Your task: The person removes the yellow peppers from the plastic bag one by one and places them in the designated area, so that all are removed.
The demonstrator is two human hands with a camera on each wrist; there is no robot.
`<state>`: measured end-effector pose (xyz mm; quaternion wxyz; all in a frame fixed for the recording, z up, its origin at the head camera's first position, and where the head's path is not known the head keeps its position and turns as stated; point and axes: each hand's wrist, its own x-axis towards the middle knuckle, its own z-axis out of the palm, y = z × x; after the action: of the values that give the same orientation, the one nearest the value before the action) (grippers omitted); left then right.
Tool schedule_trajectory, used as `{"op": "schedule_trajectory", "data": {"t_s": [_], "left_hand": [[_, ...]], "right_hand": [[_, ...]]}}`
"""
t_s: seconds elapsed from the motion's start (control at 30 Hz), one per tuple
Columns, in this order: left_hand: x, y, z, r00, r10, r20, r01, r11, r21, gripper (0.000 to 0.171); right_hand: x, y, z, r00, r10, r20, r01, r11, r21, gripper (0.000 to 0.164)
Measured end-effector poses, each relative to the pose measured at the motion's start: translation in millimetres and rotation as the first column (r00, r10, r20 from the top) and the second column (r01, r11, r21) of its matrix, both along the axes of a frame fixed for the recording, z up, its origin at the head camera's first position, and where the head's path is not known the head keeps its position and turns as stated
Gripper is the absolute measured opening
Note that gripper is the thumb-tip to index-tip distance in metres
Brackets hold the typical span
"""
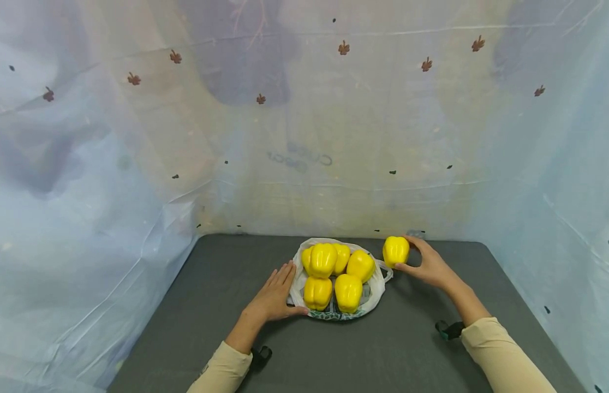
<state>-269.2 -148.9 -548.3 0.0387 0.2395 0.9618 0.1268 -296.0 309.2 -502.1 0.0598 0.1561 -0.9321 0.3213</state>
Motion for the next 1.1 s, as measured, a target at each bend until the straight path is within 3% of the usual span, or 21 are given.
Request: {"op": "schedule_trajectory", "data": {"t_s": [1.1], "left_hand": [[-0.1,0.7,-0.9,1.000,-0.009,0.012,0.009,1.000,0.017,0.126]], "right_hand": [[-19.2,19.2,-25.8,0.999,0.003,0.052,-0.002,1.000,-0.008,0.092]]}}
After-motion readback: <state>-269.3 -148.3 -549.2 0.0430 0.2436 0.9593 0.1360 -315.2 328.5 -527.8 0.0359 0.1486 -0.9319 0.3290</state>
